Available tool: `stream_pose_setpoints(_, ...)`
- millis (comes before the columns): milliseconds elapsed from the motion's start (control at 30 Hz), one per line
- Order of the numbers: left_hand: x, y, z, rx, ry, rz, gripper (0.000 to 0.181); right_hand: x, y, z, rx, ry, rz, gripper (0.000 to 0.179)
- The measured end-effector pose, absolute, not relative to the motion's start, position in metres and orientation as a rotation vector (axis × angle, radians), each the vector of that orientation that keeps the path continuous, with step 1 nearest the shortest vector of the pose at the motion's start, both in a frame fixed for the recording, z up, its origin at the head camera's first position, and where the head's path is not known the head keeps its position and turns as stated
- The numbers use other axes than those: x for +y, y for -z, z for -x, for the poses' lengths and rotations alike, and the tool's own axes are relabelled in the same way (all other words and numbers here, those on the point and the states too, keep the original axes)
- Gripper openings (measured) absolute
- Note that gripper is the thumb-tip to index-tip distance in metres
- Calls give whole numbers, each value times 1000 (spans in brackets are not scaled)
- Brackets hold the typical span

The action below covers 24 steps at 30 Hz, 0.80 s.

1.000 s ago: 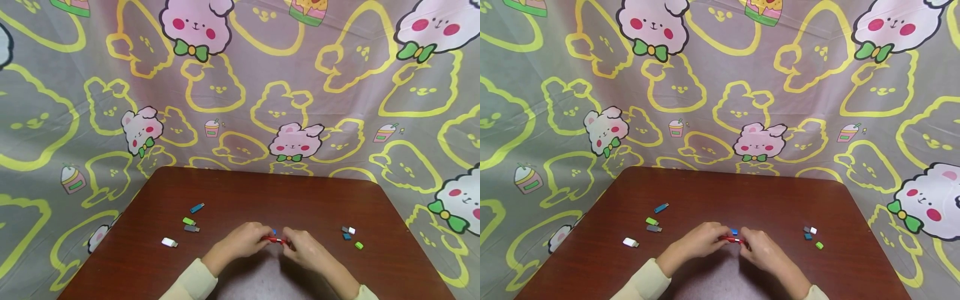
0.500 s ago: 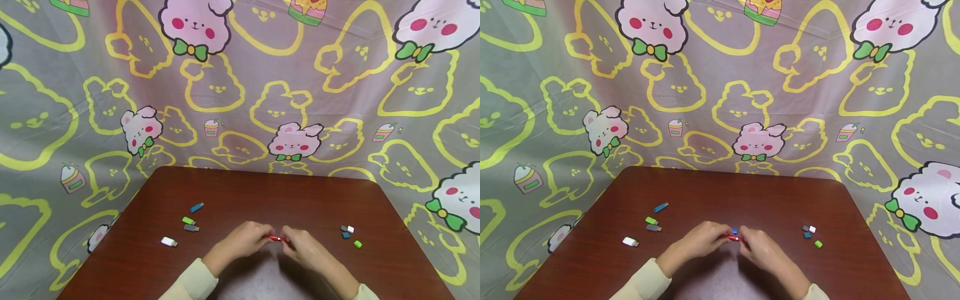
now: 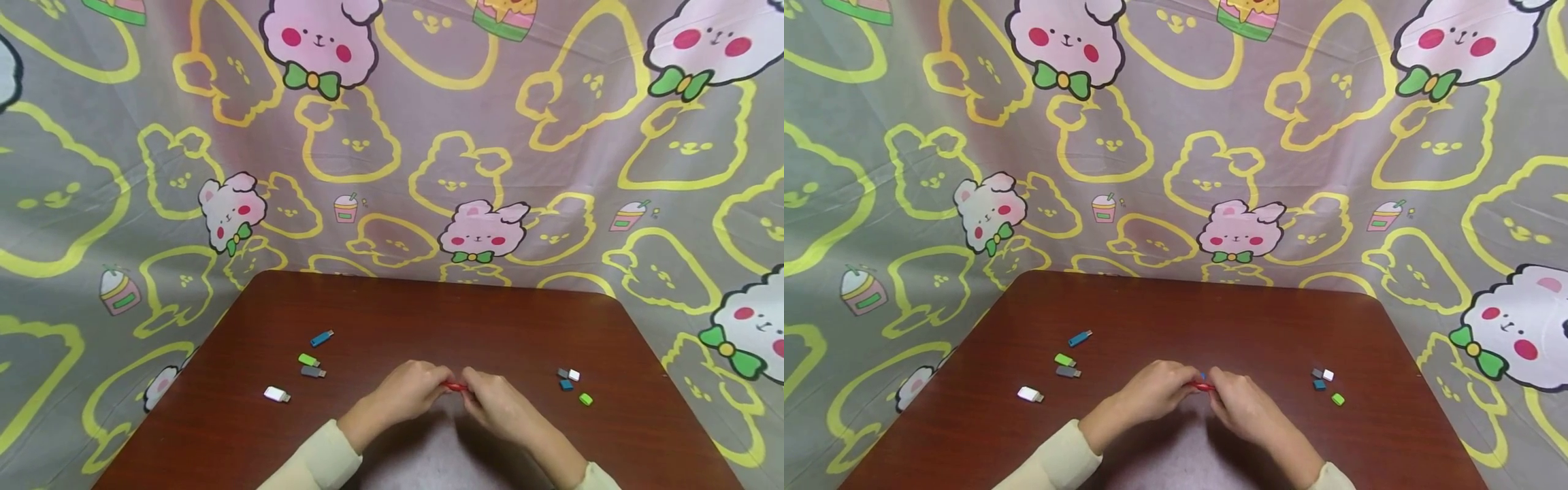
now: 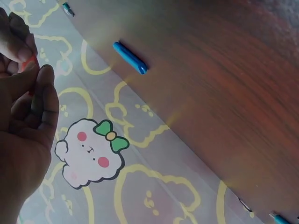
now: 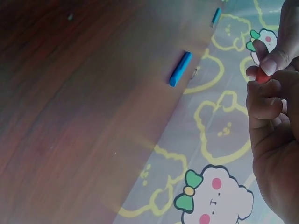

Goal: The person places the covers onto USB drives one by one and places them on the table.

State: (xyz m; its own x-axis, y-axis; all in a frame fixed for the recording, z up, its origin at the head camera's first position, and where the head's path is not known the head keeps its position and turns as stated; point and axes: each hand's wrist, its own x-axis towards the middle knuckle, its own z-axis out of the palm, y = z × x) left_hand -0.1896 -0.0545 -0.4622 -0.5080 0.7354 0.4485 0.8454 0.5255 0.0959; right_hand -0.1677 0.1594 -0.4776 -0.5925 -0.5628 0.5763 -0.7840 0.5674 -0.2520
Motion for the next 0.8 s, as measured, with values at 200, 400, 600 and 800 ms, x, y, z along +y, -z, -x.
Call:
stream_pose_setpoints(200, -55, 466, 191, -2435, 436, 1306, 4, 159, 481, 169, -2375, -702, -1091, 26)
stream_pose_setpoints(400, -57, 468, 193, -2471, 437, 1294, 8, 156, 476, 171, -2510, -829, -1025, 21)
stream_pose_setpoints(600, -59, 472, 196, -2511, 371, 1263, 14, 155, 472, 171, -2705, -928, -886, 15)
stream_pose_setpoints(800, -61, 476, 197, -2488, 250, 1230, 20, 155, 474, 173, -2740, -932, -821, 11)
